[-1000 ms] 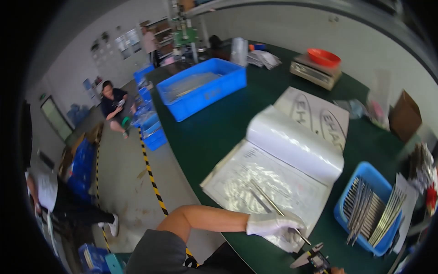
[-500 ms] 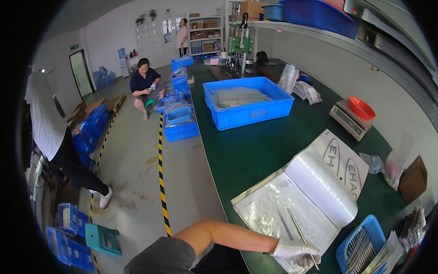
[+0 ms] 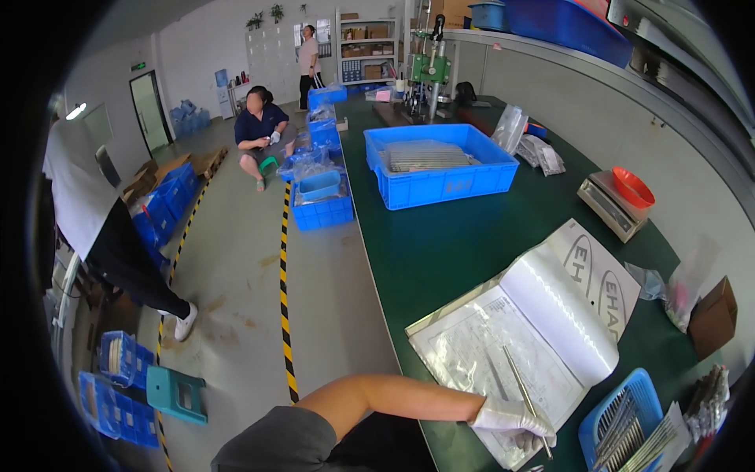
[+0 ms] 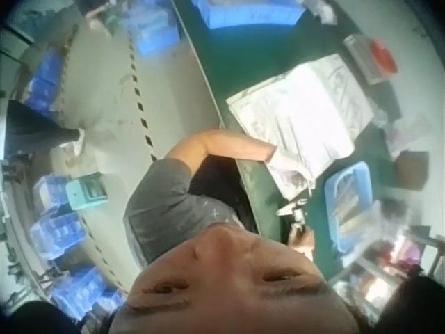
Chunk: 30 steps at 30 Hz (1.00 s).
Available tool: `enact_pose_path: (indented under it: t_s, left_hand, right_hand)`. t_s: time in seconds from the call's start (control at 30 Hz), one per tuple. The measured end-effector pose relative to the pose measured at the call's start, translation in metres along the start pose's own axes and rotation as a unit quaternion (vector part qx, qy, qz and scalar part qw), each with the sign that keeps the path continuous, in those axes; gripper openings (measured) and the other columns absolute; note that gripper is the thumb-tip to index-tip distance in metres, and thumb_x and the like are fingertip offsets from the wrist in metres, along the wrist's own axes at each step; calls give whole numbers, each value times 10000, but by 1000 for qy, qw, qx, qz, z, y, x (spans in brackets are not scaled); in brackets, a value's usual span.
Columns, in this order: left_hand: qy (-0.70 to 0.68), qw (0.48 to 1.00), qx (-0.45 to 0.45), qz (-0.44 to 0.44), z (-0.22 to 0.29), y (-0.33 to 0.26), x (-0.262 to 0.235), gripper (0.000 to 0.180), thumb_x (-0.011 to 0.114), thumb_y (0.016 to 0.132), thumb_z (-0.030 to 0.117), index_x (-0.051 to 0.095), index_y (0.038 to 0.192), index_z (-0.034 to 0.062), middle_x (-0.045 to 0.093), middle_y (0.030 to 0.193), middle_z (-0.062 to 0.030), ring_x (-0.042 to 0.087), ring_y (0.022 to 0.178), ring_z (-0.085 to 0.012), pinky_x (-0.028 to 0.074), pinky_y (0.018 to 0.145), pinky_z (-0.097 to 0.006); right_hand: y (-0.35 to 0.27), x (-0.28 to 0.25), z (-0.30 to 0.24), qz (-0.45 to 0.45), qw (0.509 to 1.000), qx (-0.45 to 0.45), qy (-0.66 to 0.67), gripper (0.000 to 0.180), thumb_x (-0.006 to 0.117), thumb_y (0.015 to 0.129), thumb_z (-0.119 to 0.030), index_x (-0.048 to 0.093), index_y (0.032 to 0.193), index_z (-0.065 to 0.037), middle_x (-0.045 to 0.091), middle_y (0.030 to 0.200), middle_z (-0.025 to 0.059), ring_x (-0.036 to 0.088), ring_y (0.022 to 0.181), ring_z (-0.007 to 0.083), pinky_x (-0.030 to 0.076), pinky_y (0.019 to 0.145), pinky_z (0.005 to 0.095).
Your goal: The recorder uses a digital caliper to measure the dimensions of several metal tubes and checks them against a technical manual.
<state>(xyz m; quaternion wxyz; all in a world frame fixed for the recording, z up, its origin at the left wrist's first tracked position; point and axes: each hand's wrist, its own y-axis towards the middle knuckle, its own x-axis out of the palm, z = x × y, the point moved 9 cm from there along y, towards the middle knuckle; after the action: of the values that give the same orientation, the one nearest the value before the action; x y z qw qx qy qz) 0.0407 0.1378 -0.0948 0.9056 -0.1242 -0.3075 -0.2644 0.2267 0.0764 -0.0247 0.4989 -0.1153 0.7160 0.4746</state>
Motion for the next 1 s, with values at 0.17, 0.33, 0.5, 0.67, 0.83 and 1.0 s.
enact_pose_path:
  t_s: [0.17, 0.33, 0.5, 0.67, 0.83, 1.0]
  left_hand:
    - [-10, 999, -22, -46, 3, -9, 5, 248, 556, 875, 297, 620, 940, 66, 635, 772, -35, 583, 618, -103, 451, 568, -240]
    - [-8, 998, -15, -63, 4, -8, 8, 251, 519, 884, 285, 601, 958, 60, 649, 844, -86, 617, 680, -135, 475, 606, -260]
    - [16, 997, 34, -72, 3, -3, -4, 290, 446, 895, 263, 582, 1035, 48, 641, 948, -90, 627, 741, -160, 494, 644, -287]
    - [-49, 998, 23, -37, -12, 24, -14, 348, 470, 916, 283, 622, 1012, -14, 645, 913, -150, 593, 806, -234, 467, 772, -356]
    - [-101, 994, -1, -50, -28, 57, -31, 310, 501, 902, 239, 596, 1035, -25, 642, 944, -132, 582, 847, -220, 461, 800, -356]
    - [-88, 995, 37, 5, -18, 49, -47, 235, 523, 897, 219, 607, 987, 20, 635, 896, -95, 575, 806, -199, 461, 736, -333]
  right_hand:
    - [4, 4, -9, 23, 999, -33, 14, 327, 628, 821, -379, 594, 814, -54, 532, 621, 94, 494, 465, 264, 392, 424, 355]
    - [12, -4, -22, 43, 998, -50, 12, 308, 638, 813, -370, 595, 812, -65, 537, 630, 91, 500, 475, 272, 394, 435, 362]
    - [6, 4, -13, -18, 999, -45, 3, 297, 657, 799, -353, 616, 862, -65, 570, 690, 112, 554, 562, 293, 447, 491, 358]
    - [0, 11, -4, 27, 994, -102, -11, 184, 699, 740, -248, 621, 776, -86, 504, 571, 28, 481, 443, 199, 401, 426, 347]
    - [-5, 10, 1, -4, 994, -65, 86, 322, 761, 667, -339, 638, 768, -59, 542, 578, 89, 544, 484, 259, 444, 456, 382]
    - [3, 19, 5, -33, 989, -78, 124, 327, 762, 666, -335, 639, 773, -51, 550, 587, 99, 552, 496, 267, 452, 467, 384]
